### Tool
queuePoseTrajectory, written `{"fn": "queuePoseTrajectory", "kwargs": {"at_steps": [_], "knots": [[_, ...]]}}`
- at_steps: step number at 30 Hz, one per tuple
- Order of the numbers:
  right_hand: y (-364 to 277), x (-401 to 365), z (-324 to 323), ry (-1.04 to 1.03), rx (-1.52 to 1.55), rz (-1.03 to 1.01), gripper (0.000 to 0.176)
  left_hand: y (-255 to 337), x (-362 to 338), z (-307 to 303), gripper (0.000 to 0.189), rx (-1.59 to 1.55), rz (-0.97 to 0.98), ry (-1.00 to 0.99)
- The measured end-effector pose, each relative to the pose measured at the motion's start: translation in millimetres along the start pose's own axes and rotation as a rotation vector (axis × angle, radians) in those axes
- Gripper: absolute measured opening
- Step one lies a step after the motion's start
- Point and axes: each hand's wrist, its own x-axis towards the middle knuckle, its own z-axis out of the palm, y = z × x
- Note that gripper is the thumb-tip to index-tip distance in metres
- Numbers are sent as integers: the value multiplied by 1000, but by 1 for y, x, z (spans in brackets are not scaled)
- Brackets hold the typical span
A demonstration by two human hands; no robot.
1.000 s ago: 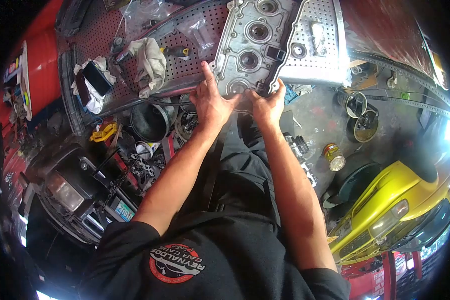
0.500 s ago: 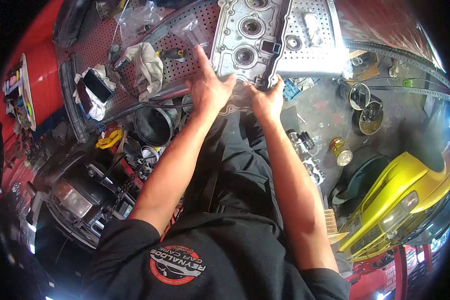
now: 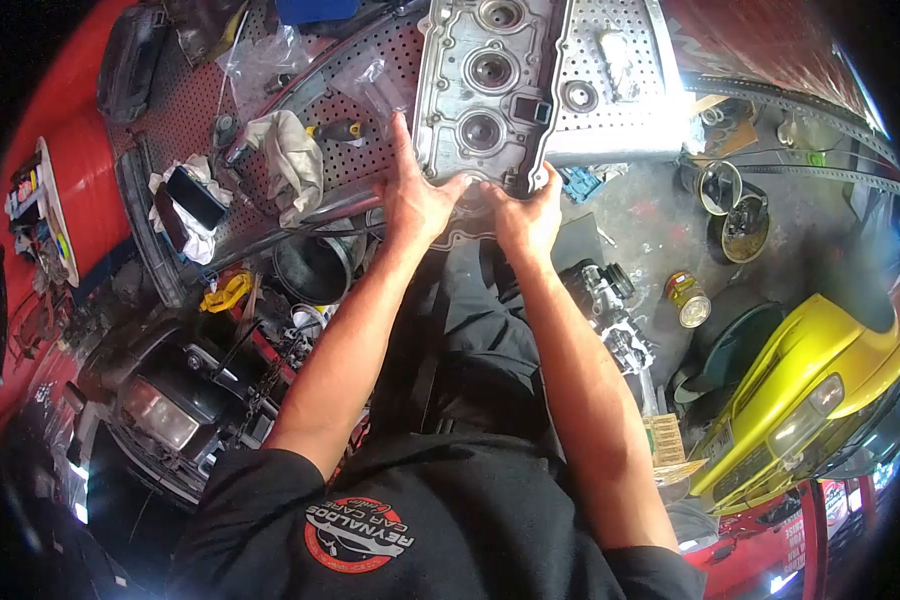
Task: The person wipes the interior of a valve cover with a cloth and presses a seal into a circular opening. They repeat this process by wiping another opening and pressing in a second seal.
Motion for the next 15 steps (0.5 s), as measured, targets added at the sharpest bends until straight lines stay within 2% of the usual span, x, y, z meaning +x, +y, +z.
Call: {"fn": "queuePoseTrajectory", "kwargs": {"at_steps": [2, 5, 15], "knots": [[-8, -4, -2, -11, 8, 29, 82, 0, 1, -1, 127, -2, -49, -50], [-3, -2, -1, 1, 27, 6, 80, -4, 0, 6, 128, 36, 7, 49], [1, 1, 1, -12, 81, 15, 75, -3, 0, 4, 126, 48, -35, -14]]}}
